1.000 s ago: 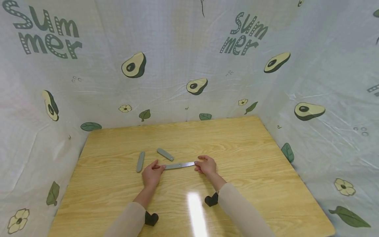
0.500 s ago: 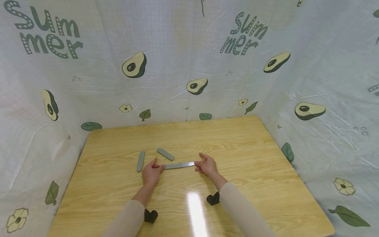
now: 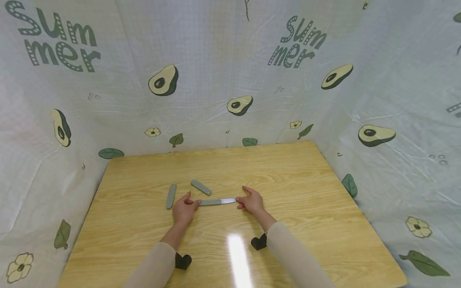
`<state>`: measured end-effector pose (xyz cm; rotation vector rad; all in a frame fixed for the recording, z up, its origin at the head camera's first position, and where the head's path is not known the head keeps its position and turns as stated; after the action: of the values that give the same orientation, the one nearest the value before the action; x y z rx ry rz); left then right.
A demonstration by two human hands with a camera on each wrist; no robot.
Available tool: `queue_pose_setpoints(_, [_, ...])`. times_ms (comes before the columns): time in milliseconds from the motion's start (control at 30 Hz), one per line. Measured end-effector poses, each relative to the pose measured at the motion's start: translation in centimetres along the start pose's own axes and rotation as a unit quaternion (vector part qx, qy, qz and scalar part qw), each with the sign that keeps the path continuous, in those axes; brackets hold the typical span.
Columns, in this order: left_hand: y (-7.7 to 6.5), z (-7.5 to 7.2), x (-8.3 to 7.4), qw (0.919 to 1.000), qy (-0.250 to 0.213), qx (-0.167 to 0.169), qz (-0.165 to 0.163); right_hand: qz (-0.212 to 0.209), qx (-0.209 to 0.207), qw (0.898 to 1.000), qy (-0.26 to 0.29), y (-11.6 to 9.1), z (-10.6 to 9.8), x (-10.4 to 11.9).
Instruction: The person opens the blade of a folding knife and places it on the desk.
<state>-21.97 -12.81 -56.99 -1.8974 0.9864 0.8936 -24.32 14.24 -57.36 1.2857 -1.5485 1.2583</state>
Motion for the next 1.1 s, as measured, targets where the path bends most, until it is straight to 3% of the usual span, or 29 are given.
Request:
queue_pose_setpoints(267, [-0.2, -0.3, 0.1, 0.9999, 0.008, 0.007, -0.008, -0.015, -0.009, 1.0, -0.007, 0.0, 0.1, 0.1])
queue_pose_setpoints(533, [0.4, -1.1, -0.2, 0.9995, 0.029, 0.007, -0.007, -0.084, -0.037, 0.996, 0.012, 0.2, 2.1, 2.8])
queue_pose_setpoints(800, [1.1, -1.2, -1.9, 0.9998, 0.02, 0.003, -0.003, -0.099, 0.014, 0.995, 0.018, 1.2, 5.7, 5.7])
queue_pose_setpoints(1100, [1.7, -0.4, -2.8, 0.9996, 0.02, 0.009, -0.019, -0.101, 0.047, 0.994, -0.006, 2.2, 7.9, 6.1])
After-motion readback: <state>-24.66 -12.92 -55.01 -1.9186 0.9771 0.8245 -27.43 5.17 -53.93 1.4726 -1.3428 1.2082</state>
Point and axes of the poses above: each hand's wrist, its own y-axis towards the middle knuckle, its own z-axis out of the palm, x = y × z, the point moved 5 cm from there along y, towards the middle knuckle, and after that the axes turned 9 degrees about -z, right-handed, at the moved point
